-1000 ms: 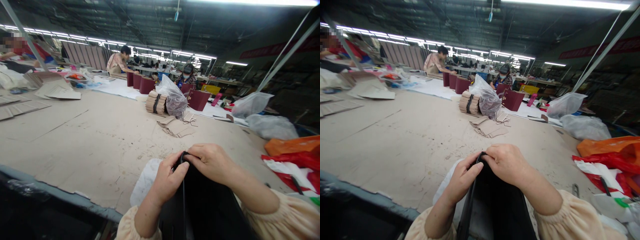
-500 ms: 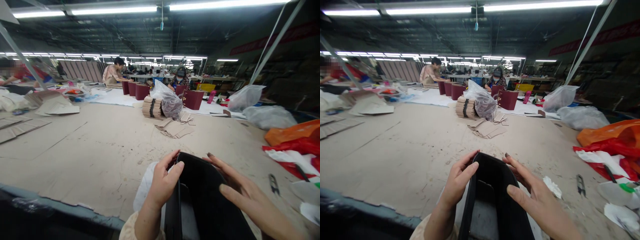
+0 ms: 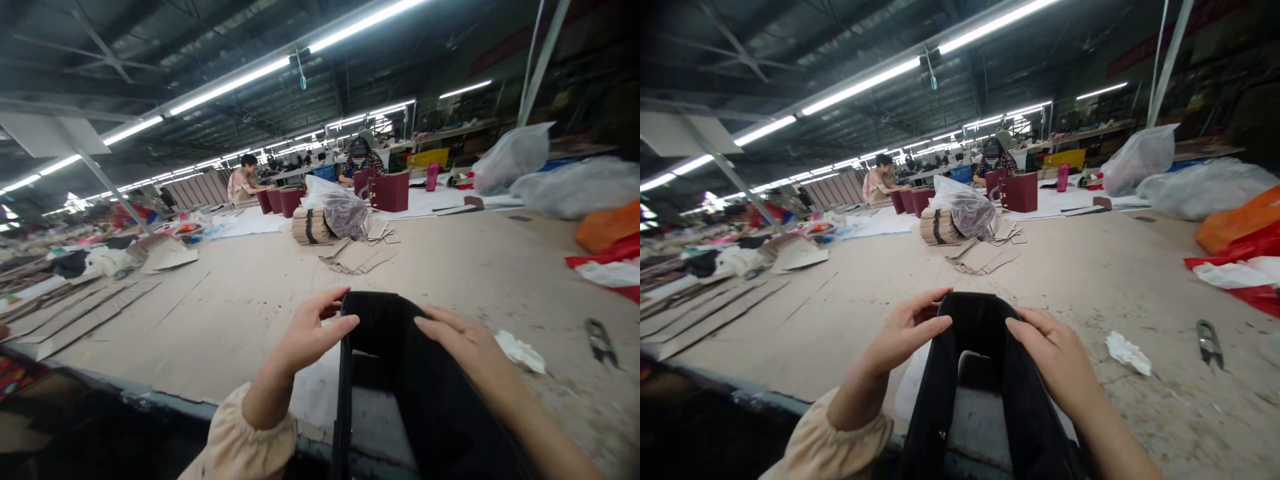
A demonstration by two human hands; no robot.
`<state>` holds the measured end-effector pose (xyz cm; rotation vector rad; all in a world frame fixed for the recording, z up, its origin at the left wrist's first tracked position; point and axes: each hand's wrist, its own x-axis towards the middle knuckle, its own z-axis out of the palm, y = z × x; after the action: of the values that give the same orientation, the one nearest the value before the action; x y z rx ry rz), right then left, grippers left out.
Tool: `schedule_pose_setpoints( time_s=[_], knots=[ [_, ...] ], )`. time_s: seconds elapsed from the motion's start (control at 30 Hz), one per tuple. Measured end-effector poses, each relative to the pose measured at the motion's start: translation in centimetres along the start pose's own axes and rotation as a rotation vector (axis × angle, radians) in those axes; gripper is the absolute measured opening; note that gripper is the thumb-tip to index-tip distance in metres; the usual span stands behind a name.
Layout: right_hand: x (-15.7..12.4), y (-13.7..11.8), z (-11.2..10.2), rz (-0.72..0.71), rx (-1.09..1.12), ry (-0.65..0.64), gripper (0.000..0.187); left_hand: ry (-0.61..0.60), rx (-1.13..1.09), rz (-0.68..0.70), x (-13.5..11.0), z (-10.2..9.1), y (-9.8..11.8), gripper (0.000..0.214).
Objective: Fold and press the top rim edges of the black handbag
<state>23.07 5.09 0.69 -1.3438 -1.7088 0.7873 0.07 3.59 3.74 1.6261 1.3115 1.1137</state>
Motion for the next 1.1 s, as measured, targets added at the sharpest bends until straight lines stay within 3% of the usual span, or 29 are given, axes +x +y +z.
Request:
schedule_pose_setpoints(
  time_s=[0.13,0.23,0.5,0.73,0.83,0.97,1.1],
  knots=[
    [1.2,1.5,-0.8,-0.088,0.013,0.050,0.030,-0.103,0.353,0.012,1.9,0.9,1.7,0.036],
    [1.7,2.2,-1.1,-0.207,0.031,0.032,0.030,-0.099,0.582,0.025,3.5,1.4,2.3,0.034],
    [3.0,3.6,-1.0,-0.360,-0.024,0.016,0.031,-0.092,1.019,0.085,7.2,2.9,4.1,0.013],
    [4.1,5.1,-1.4,-0.453,-0.160,0.003,0.027,-0.122,1.119,0.213,7.4,4.0,3.9,0.019],
    [4.0,4.6,-1.6,-0.431,-0.108,-0.013,0.026,-0.118,1.077,0.237,7.1,3.4,3.4,0.021],
    [3.6,3.1,-1.1,-0.219,0.060,-0.071,0.033,-0.108,1.080,0.220,6.7,2.2,2.9,0.023],
    [3.3,2.2,-0.1,-0.144,0.102,-0.074,0.030,-0.173,1.314,0.231,6.4,1.6,3.6,0.028]
  ],
)
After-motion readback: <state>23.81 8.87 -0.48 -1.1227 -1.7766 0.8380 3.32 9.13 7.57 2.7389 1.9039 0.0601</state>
